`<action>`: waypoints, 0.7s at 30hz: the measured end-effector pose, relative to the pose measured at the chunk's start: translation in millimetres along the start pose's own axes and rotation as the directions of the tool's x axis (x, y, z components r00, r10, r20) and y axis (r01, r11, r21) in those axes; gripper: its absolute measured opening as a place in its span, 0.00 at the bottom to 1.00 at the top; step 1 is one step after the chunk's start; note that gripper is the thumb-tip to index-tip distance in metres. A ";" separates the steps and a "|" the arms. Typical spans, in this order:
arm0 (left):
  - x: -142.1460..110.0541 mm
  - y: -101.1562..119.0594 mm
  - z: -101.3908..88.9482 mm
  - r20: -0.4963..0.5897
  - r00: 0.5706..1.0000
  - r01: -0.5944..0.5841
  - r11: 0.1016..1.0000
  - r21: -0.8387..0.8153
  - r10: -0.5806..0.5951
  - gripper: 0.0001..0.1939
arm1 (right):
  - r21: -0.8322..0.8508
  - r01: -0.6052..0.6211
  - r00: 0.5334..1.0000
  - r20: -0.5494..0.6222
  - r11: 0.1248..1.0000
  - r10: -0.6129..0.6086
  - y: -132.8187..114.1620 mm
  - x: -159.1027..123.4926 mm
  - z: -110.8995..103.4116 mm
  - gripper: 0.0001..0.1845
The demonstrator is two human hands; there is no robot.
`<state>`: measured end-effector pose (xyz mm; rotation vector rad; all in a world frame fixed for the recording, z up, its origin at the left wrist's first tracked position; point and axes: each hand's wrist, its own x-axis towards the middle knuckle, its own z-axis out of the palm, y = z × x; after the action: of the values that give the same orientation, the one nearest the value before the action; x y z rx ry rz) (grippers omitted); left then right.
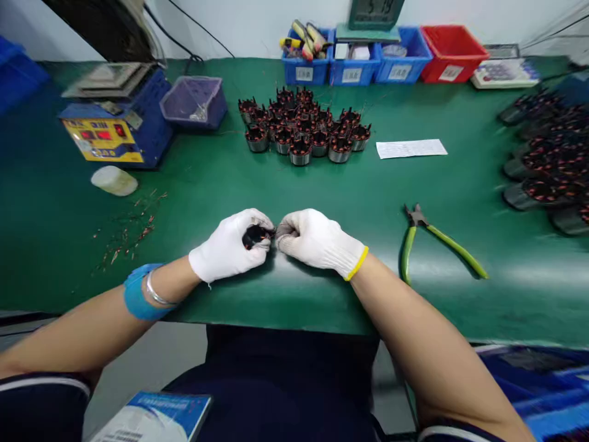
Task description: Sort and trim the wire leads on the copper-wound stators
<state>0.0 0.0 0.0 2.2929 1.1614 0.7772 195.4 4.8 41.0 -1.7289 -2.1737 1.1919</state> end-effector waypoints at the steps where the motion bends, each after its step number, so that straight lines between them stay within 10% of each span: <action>1: -0.2 0.3 -0.5 0.001 1.000 -0.018 1.000 -0.021 0.018 0.13 | -0.006 -0.001 1.000 0.011 1.000 0.001 -0.8 -1.7 0.2 0.10; 7: -0.9 1.0 1.7 -0.007 0.998 -0.063 0.994 -0.085 0.062 0.10 | 0.232 -0.037 0.986 0.165 0.972 -0.002 10.3 -2.9 -1.7 0.08; 12: -0.7 0.3 5.3 -0.026 0.998 -0.059 0.995 -0.077 0.057 0.08 | 0.642 -0.133 0.970 0.239 0.755 -0.033 20.2 8.7 -8.3 0.19; 21: 0.0 0.8 5.7 -0.032 0.998 -0.061 0.997 -0.050 0.059 0.06 | 0.570 -0.244 0.928 0.371 0.785 0.019 -3.5 17.5 8.0 0.13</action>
<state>4.2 -1.3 -3.7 2.2906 1.0772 0.8566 182.3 15.8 31.3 -1.4691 -1.5222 2.0880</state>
